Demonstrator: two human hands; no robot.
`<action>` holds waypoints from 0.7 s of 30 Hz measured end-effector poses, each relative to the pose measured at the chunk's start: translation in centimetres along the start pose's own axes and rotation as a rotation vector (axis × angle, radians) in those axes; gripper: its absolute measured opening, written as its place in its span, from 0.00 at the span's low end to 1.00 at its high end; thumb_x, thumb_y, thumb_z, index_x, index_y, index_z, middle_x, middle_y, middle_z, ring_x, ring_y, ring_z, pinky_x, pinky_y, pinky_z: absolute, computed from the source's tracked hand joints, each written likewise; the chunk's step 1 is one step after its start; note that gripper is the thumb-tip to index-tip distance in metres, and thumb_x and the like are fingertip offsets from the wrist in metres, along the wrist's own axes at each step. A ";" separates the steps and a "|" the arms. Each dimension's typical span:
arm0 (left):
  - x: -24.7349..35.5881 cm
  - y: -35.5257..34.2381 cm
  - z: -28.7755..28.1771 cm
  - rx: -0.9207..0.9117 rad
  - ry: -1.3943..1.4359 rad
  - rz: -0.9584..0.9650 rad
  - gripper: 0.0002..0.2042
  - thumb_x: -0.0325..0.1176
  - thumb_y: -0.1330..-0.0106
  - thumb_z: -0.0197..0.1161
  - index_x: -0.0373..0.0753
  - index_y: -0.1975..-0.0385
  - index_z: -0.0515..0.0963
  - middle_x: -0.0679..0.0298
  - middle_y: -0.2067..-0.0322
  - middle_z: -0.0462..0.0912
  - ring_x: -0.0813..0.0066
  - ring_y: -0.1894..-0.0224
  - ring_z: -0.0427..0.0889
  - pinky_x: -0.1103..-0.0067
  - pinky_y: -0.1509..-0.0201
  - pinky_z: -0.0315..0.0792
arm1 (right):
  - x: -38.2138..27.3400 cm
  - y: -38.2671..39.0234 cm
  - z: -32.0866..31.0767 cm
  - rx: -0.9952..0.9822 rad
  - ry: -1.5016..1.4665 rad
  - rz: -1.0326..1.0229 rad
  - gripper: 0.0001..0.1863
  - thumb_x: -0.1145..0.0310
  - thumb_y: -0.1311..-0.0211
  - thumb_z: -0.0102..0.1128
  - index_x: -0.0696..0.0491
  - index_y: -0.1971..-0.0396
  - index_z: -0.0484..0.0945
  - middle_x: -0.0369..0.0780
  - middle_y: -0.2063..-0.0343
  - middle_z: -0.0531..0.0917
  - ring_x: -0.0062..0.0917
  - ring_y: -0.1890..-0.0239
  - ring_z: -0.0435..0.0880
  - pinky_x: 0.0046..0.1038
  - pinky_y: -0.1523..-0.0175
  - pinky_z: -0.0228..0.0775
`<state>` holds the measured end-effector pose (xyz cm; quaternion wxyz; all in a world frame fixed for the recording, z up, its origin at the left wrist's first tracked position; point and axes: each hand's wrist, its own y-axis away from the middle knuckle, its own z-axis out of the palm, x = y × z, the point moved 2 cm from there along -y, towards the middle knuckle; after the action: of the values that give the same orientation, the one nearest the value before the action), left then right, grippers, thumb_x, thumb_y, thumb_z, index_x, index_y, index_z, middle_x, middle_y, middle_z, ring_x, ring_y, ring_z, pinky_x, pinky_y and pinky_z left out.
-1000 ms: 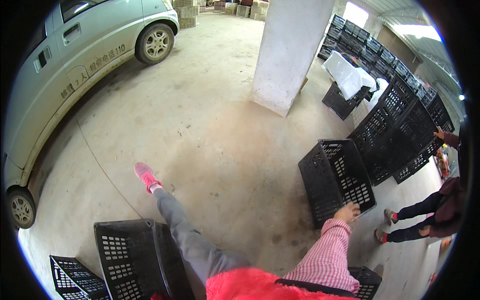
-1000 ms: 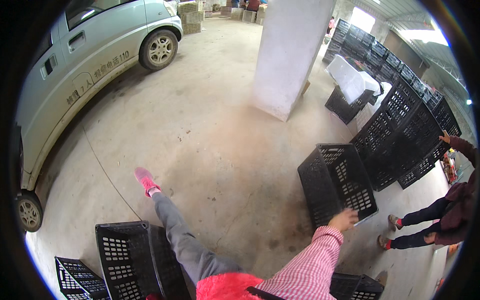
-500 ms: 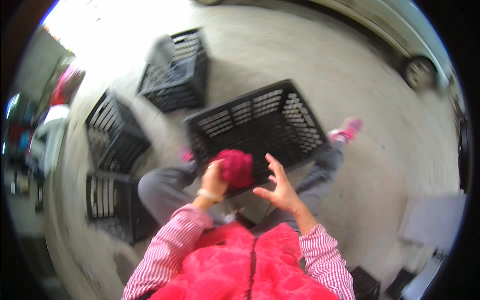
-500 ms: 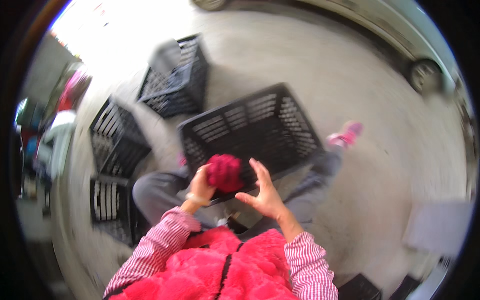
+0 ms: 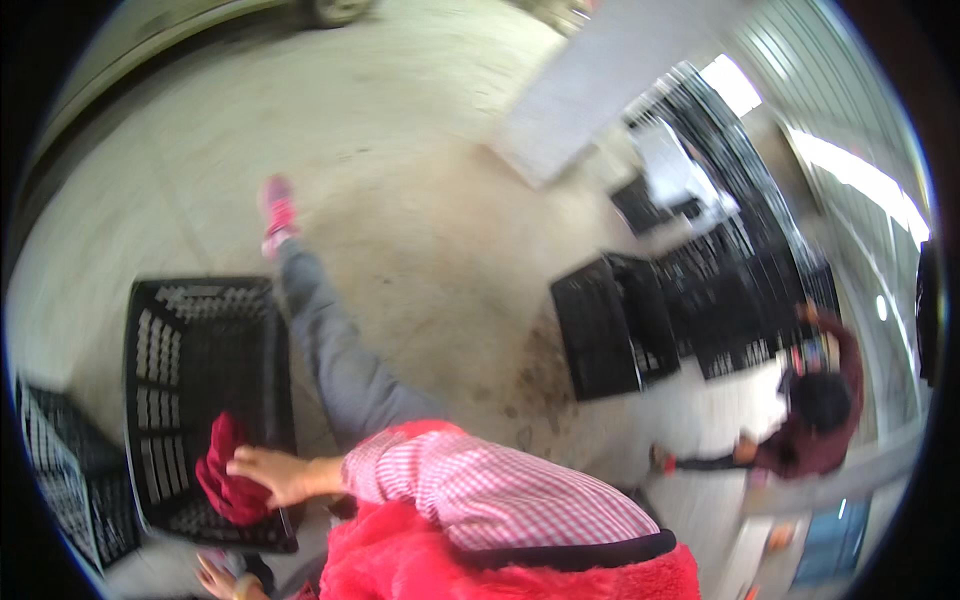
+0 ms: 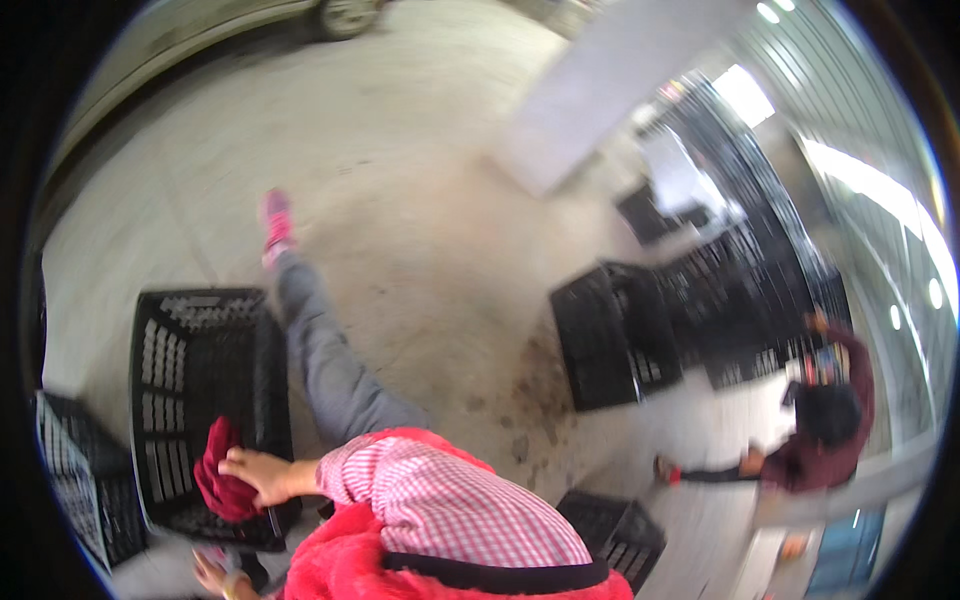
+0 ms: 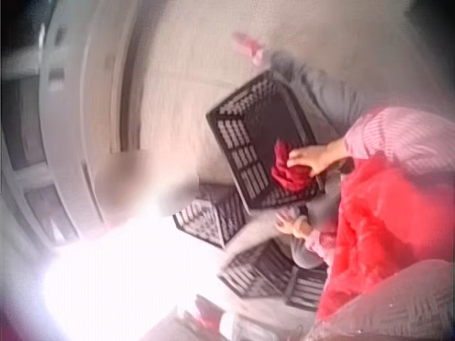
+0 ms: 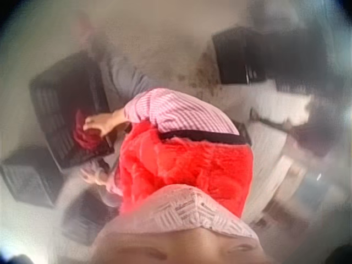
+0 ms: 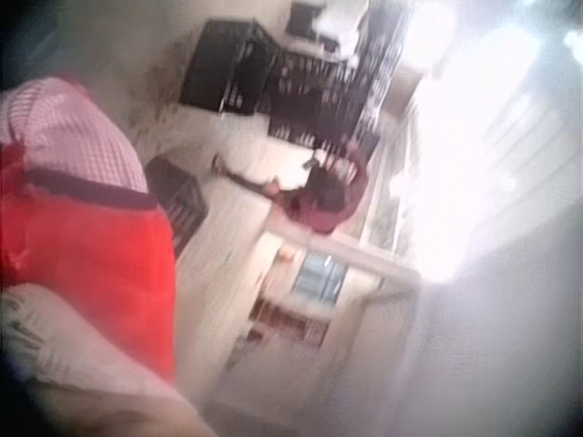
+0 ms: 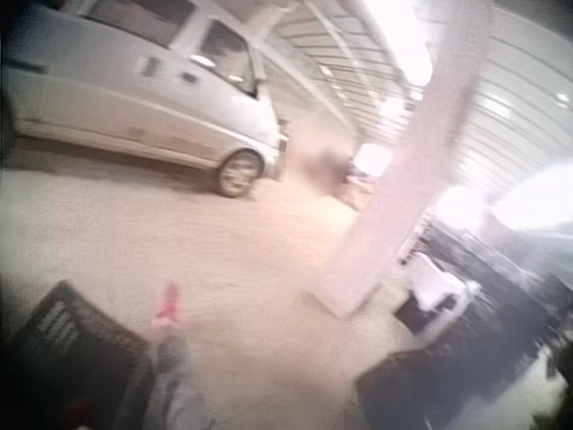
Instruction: The person wipes the interior and exterior surfaces of black plastic crates using a red cloth. They handle each crate one at a time, rotating it to clean multiple sides before moving to the next crate.
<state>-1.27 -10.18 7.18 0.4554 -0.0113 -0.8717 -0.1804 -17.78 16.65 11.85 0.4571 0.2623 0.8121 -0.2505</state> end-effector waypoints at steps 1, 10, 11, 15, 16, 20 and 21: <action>-0.7 -0.9 0.4 0.019 -0.029 -0.055 0.21 0.44 0.38 0.56 0.36 0.50 0.72 0.55 0.58 0.77 0.62 0.58 0.78 0.67 0.55 0.73 | -0.1 0.3 0.3 -0.011 0.043 0.049 0.47 0.69 0.70 0.72 0.56 0.44 0.58 0.50 0.48 0.63 0.46 0.47 0.66 0.37 0.43 0.62; 0.9 4.5 10.2 -0.597 0.227 -0.372 0.21 0.45 0.38 0.54 0.38 0.50 0.72 0.56 0.59 0.77 0.60 0.59 0.77 0.64 0.55 0.73 | 2.0 -0.3 2.8 -0.074 -0.027 0.122 0.49 0.69 0.69 0.73 0.57 0.42 0.56 0.51 0.47 0.62 0.46 0.46 0.66 0.37 0.42 0.62; 1.4 5.2 10.8 -0.616 0.237 -0.411 0.21 0.45 0.37 0.54 0.39 0.50 0.72 0.57 0.59 0.77 0.60 0.59 0.77 0.64 0.55 0.73 | 2.1 -0.2 2.9 -0.110 -0.004 0.125 0.51 0.68 0.69 0.73 0.57 0.40 0.54 0.52 0.46 0.62 0.47 0.46 0.67 0.38 0.42 0.62; 2.2 6.2 11.3 -0.636 0.249 -0.495 0.21 0.46 0.37 0.53 0.39 0.50 0.72 0.57 0.59 0.77 0.59 0.59 0.76 0.63 0.55 0.73 | 2.2 -0.5 2.8 -0.116 0.049 0.141 0.52 0.64 0.69 0.73 0.57 0.40 0.53 0.55 0.48 0.63 0.49 0.49 0.70 0.40 0.44 0.64; 2.2 6.1 10.9 -0.636 0.252 -0.509 0.21 0.46 0.37 0.53 0.40 0.50 0.72 0.57 0.59 0.77 0.59 0.59 0.76 0.63 0.55 0.73 | 2.0 -0.7 3.1 -0.160 0.043 0.176 0.52 0.64 0.69 0.73 0.57 0.40 0.52 0.56 0.48 0.63 0.49 0.50 0.70 0.41 0.44 0.64; 2.7 6.4 7.3 -0.627 0.348 -0.586 0.20 0.46 0.37 0.53 0.40 0.50 0.72 0.58 0.59 0.77 0.58 0.59 0.76 0.61 0.54 0.72 | 1.0 -0.7 1.6 -0.113 -0.003 0.201 0.49 0.68 0.68 0.72 0.57 0.41 0.55 0.52 0.50 0.65 0.47 0.49 0.69 0.39 0.46 0.65; 2.9 6.5 6.4 -0.622 0.415 -0.613 0.20 0.46 0.37 0.52 0.41 0.50 0.72 0.58 0.59 0.77 0.58 0.59 0.76 0.61 0.54 0.72 | 0.7 -0.7 1.1 -0.081 -0.053 0.205 0.46 0.69 0.69 0.71 0.58 0.44 0.58 0.50 0.53 0.67 0.46 0.51 0.69 0.38 0.46 0.64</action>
<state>-6.84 -2.48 8.12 0.5206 0.1465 -0.6305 -0.5568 -17.90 15.55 10.86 0.5119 0.3186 0.7780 -0.1766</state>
